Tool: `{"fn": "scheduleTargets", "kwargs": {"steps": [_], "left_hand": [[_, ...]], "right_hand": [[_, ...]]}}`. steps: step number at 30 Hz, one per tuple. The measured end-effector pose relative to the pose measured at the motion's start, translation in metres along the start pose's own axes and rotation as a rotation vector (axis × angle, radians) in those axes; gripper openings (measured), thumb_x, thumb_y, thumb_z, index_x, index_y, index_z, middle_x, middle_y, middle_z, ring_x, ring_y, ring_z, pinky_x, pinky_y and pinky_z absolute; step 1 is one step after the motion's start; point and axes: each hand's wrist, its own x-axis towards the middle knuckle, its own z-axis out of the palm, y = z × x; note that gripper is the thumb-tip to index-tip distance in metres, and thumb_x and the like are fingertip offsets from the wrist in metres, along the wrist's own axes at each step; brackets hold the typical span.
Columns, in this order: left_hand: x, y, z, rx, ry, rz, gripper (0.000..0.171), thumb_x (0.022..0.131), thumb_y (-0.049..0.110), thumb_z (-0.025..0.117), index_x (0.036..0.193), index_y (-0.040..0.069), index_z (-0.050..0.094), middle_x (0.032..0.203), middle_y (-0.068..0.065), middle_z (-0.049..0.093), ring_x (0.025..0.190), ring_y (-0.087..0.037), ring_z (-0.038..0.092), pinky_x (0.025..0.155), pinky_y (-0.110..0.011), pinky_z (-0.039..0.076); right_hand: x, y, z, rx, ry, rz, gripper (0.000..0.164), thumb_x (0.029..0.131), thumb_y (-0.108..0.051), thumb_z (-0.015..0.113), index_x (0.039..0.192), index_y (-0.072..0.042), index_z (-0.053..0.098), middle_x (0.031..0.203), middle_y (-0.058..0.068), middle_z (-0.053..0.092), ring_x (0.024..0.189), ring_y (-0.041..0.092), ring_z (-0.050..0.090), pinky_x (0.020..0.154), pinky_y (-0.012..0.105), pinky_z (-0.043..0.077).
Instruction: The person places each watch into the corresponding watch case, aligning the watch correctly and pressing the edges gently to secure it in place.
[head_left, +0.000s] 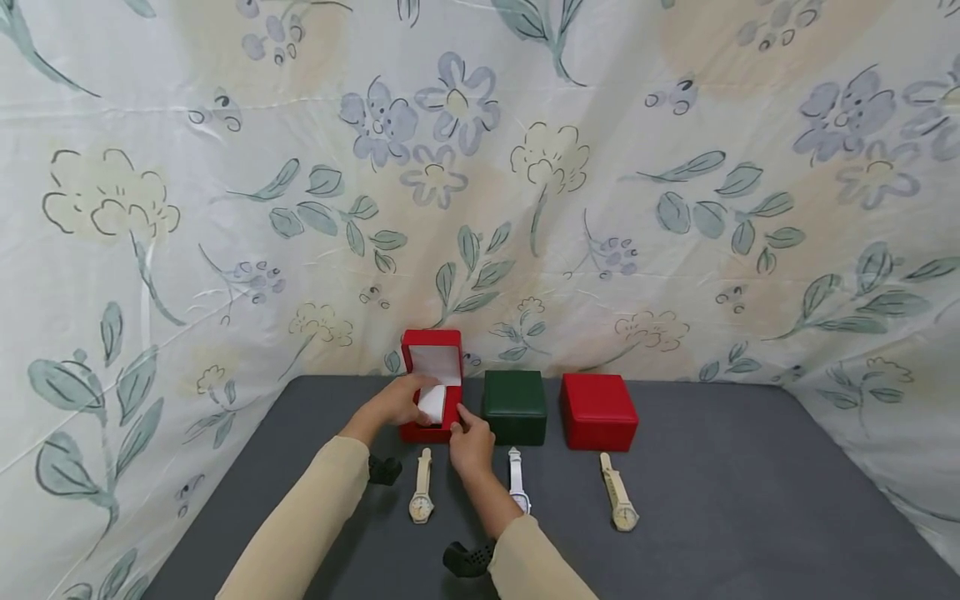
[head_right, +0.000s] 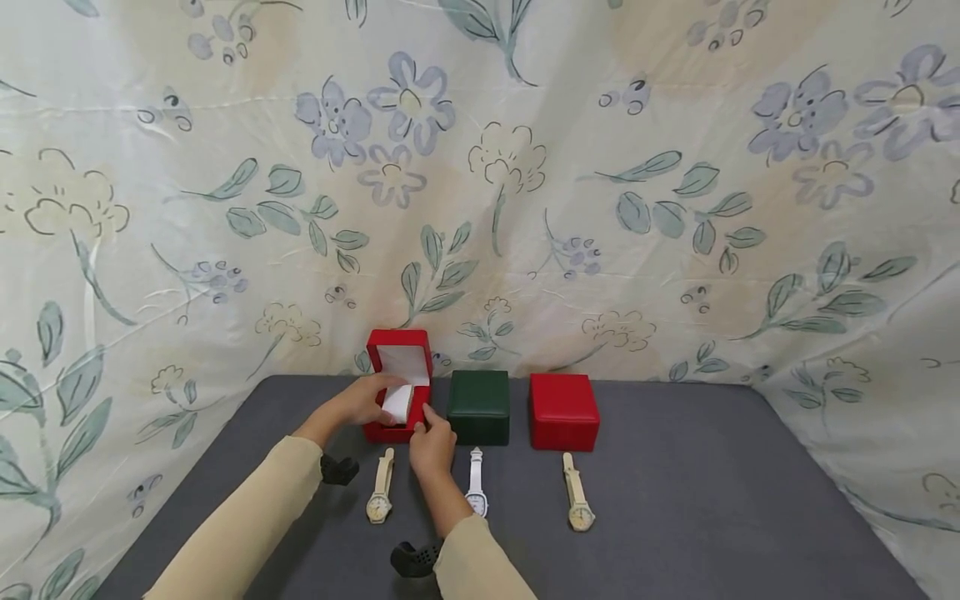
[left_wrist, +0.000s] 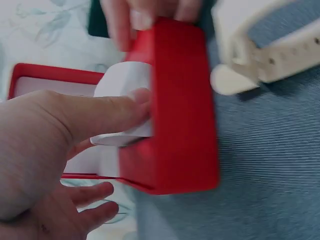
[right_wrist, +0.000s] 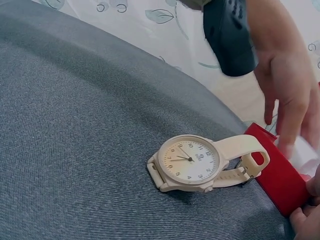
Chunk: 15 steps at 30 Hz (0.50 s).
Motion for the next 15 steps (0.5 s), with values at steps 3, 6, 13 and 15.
{"fn": "scheduleTargets", "kwargs": {"steps": [3,6,13,15], "left_hand": [[-0.004,0.002,-0.009,-0.004,0.022,0.046,0.067,0.074,0.008,0.08,0.136,0.01,0.054,0.138,-0.016,0.053,0.121,-0.033,0.049,0.1,-0.054,0.047],[-0.01,0.003,-0.017,-0.027,0.033,0.085,0.067,0.074,0.009,0.08,0.135,0.008,0.054,0.137,-0.017,0.052,0.122,-0.034,0.047,0.099,-0.054,0.047],[-0.029,-0.004,-0.015,-0.212,0.082,0.121,0.072,0.073,0.015,0.081,0.138,0.01,0.051,0.133,-0.017,0.048,0.119,-0.036,0.049,0.094,-0.054,0.051],[-0.036,-0.008,-0.013,-0.297,0.096,0.131,0.072,0.075,0.014,0.08,0.139,0.011,0.049,0.135,-0.018,0.046,0.12,-0.039,0.05,0.093,-0.052,0.052]], "right_hand": [[-0.001,-0.001,0.0,0.007,-0.002,-0.004,0.039,0.091,0.0,0.058,0.131,-0.005,0.06,0.128,0.02,0.062,0.114,0.033,0.063,0.091,0.045,0.054],[-0.001,-0.002,-0.001,0.004,-0.011,-0.008,0.039,0.092,-0.001,0.058,0.131,-0.005,0.059,0.129,0.02,0.062,0.117,0.034,0.062,0.094,0.047,0.052],[-0.003,-0.001,-0.005,-0.021,-0.033,-0.071,0.039,0.093,-0.004,0.059,0.131,-0.001,0.058,0.129,0.022,0.061,0.116,0.037,0.061,0.095,0.049,0.051],[-0.004,-0.001,-0.006,-0.016,-0.055,-0.088,0.039,0.093,-0.007,0.06,0.131,-0.002,0.058,0.129,0.021,0.061,0.116,0.036,0.062,0.095,0.048,0.051]]}}
